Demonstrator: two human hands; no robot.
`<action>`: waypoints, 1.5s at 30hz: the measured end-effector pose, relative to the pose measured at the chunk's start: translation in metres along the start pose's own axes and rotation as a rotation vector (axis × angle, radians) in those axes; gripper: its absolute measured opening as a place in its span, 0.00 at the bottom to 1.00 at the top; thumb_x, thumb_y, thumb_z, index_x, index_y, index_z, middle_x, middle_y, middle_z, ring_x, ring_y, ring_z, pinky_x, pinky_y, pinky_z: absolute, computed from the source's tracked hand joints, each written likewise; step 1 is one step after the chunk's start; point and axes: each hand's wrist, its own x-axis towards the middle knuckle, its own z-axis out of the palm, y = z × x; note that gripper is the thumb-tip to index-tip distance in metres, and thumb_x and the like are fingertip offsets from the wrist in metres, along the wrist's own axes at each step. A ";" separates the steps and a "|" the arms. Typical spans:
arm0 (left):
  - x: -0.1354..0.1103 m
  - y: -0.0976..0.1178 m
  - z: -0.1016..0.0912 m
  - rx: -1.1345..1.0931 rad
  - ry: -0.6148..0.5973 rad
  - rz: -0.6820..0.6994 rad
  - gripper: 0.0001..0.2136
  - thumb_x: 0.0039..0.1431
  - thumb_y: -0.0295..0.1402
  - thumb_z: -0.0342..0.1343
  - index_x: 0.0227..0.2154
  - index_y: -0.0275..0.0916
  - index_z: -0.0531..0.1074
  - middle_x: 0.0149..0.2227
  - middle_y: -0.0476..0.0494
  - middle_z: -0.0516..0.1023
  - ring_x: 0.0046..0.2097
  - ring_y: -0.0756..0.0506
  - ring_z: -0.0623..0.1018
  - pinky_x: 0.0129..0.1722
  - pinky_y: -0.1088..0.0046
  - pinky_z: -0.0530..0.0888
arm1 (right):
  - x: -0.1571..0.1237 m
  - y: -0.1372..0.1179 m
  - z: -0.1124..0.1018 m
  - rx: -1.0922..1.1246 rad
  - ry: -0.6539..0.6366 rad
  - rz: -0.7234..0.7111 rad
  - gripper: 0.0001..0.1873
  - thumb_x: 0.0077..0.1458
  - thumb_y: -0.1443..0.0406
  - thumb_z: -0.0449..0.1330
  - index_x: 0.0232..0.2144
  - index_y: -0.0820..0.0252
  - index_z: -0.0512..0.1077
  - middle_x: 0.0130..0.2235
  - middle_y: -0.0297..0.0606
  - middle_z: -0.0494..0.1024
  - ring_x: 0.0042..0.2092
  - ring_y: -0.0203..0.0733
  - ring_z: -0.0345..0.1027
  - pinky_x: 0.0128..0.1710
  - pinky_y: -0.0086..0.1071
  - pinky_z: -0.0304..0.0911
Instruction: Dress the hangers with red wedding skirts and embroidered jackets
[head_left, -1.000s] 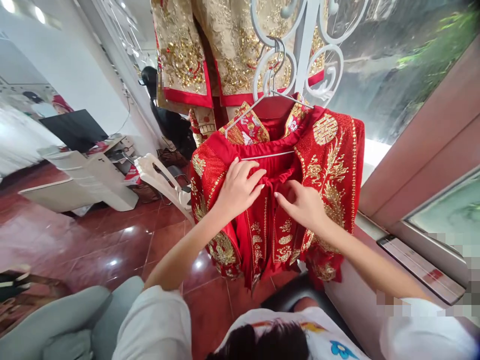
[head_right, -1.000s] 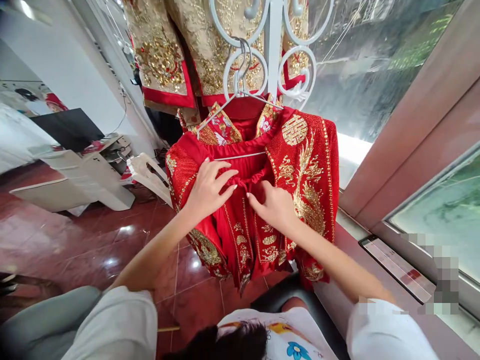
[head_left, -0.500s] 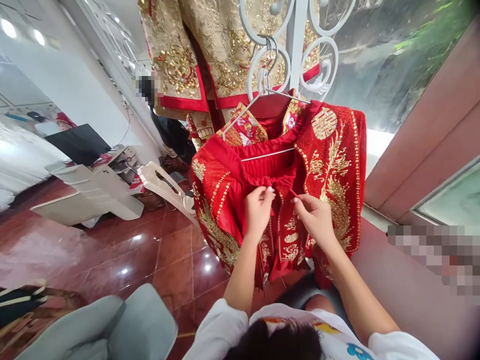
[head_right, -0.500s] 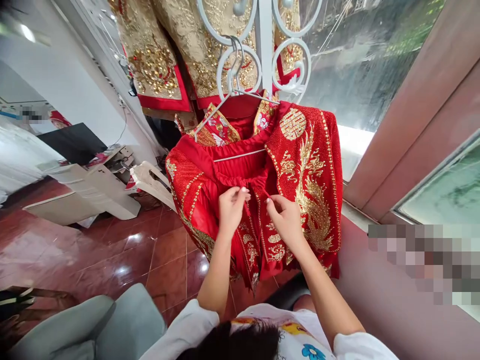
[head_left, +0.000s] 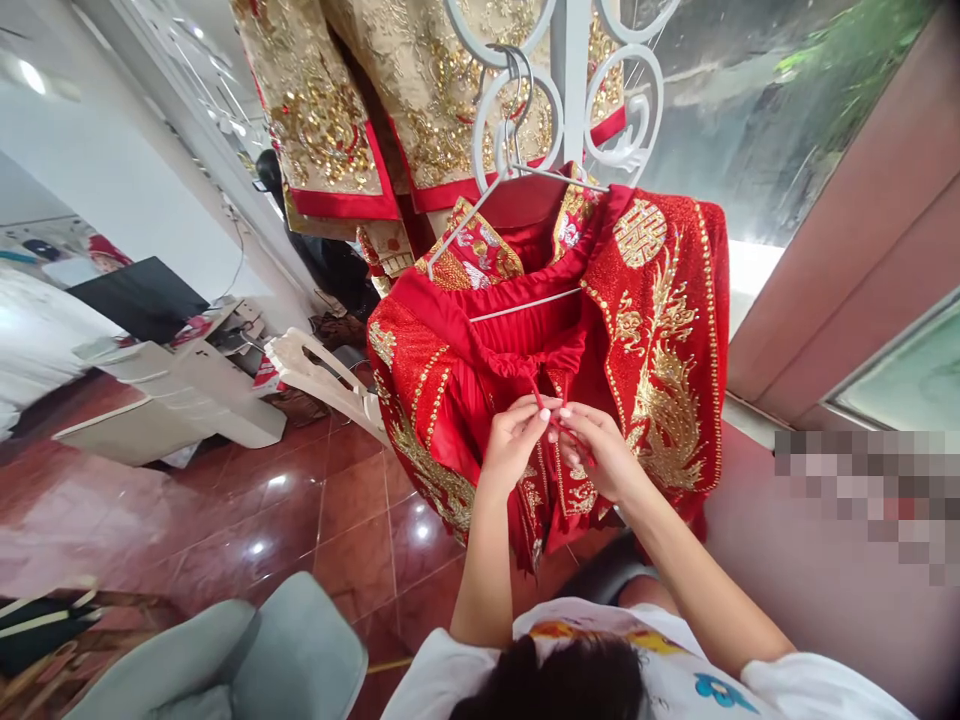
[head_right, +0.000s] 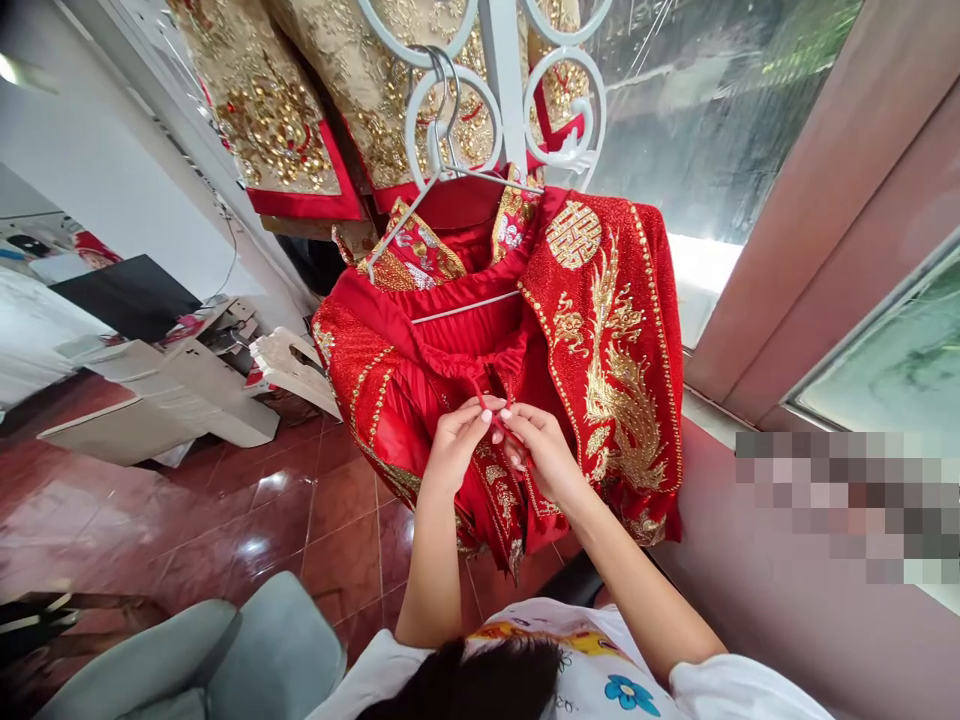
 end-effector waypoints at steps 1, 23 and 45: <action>0.001 -0.001 0.000 -0.042 0.024 -0.018 0.12 0.54 0.40 0.58 0.35 0.38 0.78 0.41 0.41 0.78 0.47 0.45 0.76 0.51 0.69 0.71 | -0.002 -0.001 -0.002 -0.058 0.010 -0.023 0.18 0.48 0.52 0.62 0.26 0.61 0.66 0.23 0.30 0.68 0.18 0.26 0.51 0.16 0.23 0.47; -0.015 0.001 0.009 0.604 0.185 0.188 0.06 0.56 0.30 0.55 0.32 0.39 0.77 0.38 0.44 0.71 0.42 0.46 0.71 0.45 0.66 0.70 | 0.004 -0.013 -0.004 -0.366 0.083 -0.185 0.19 0.44 0.53 0.65 0.30 0.63 0.72 0.29 0.36 0.74 0.28 0.33 0.65 0.28 0.26 0.61; 0.009 0.003 0.001 -0.343 0.144 -0.067 0.20 0.45 0.50 0.62 0.30 0.38 0.70 0.33 0.45 0.75 0.38 0.50 0.74 0.39 0.74 0.71 | -0.010 -0.036 -0.024 -0.604 -0.319 0.060 0.15 0.48 0.57 0.61 0.21 0.62 0.66 0.22 0.30 0.68 0.25 0.30 0.61 0.27 0.25 0.63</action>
